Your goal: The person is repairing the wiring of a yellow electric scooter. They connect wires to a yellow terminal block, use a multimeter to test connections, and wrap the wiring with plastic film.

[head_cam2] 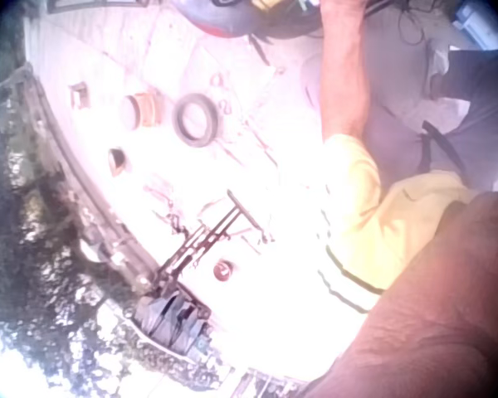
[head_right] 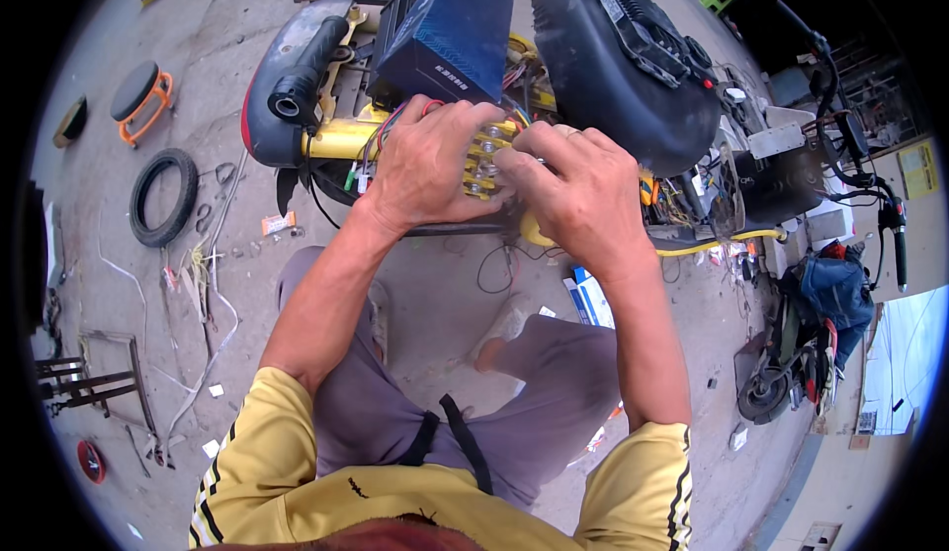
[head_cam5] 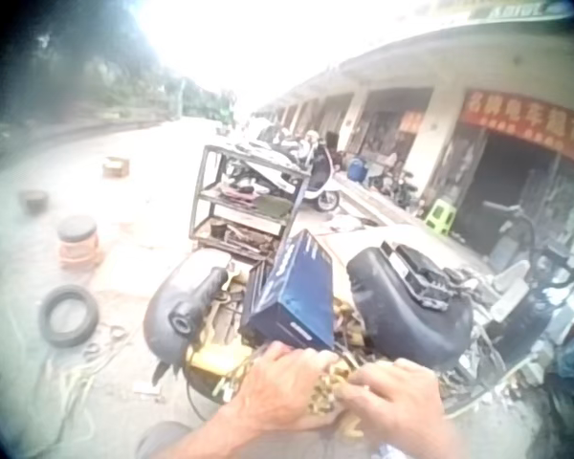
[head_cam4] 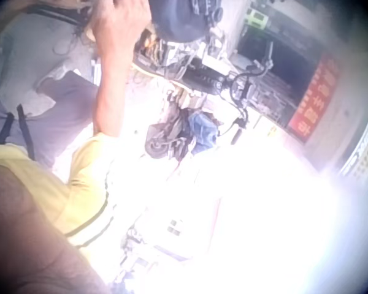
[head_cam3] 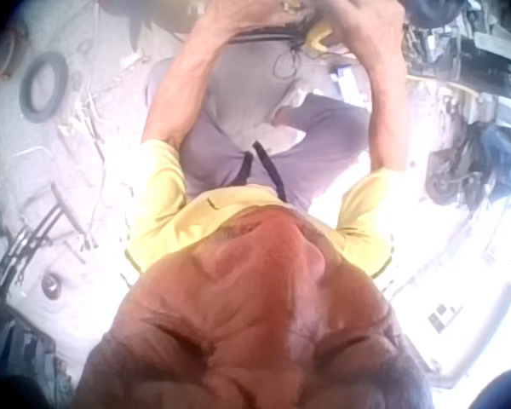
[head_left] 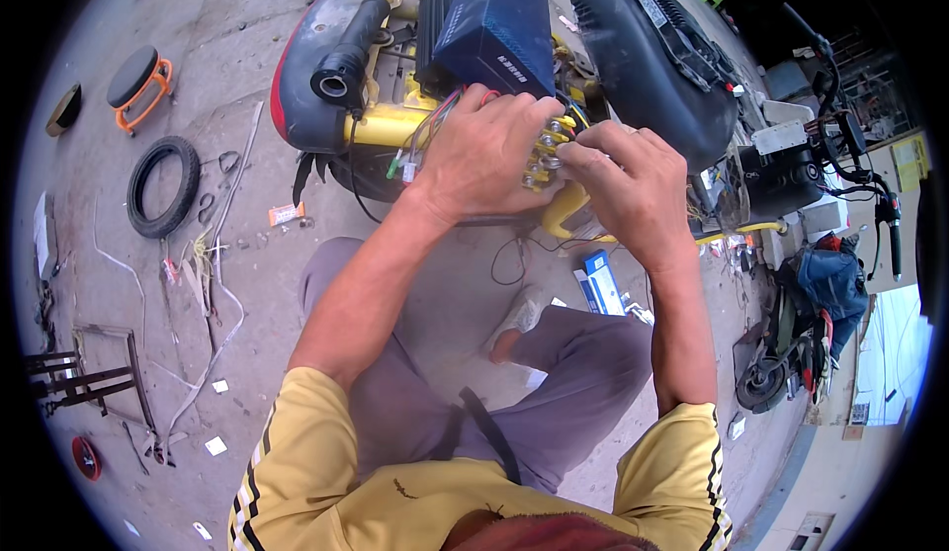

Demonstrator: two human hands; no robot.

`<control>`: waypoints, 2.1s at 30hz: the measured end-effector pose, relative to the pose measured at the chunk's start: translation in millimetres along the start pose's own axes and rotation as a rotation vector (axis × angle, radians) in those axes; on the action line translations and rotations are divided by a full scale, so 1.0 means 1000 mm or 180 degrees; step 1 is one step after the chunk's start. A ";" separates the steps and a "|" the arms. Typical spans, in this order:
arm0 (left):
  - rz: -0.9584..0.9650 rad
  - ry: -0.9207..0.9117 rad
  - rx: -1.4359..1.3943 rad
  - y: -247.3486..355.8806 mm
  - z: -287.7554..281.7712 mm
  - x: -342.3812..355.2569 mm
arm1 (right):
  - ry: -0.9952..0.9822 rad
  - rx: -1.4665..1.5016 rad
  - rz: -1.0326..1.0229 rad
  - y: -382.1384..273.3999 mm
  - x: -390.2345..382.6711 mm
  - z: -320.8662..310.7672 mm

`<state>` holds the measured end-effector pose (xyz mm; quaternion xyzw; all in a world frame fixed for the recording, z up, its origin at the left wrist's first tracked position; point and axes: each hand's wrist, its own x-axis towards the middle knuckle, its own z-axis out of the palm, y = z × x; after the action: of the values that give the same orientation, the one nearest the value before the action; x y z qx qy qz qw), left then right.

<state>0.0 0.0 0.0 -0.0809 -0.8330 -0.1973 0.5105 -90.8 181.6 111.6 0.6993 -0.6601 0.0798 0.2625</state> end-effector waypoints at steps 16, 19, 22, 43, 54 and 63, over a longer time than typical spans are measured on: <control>-0.0043 0.0167 0.0059 -0.001 0.008 -0.001 | 0.0511 -0.0038 0.0044 -0.004 -0.015 0.020; -0.0072 0.0241 0.0076 0.000 0.011 0.000 | 0.0769 -0.0027 0.0072 -0.005 -0.019 0.028; -0.0096 0.0261 0.0093 0.001 0.015 0.001 | 0.0982 -0.0008 0.0195 -0.009 -0.022 0.035; -0.0064 0.0113 0.0111 0.002 0.009 -0.001 | 0.0922 0.0408 0.0383 -0.011 -0.030 0.021; -0.0019 0.0220 0.0051 0.002 0.010 0.000 | 0.0376 0.0054 0.0097 -0.011 -0.027 0.019; -0.0031 0.0304 0.0112 -0.001 0.015 -0.001 | 0.0698 -0.0031 0.0222 -0.016 -0.032 0.031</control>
<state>-12.1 5.7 -6.6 -0.0583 -0.8114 -0.1887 0.5501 -86.2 194.6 66.0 0.6617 -0.6518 0.1616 0.3336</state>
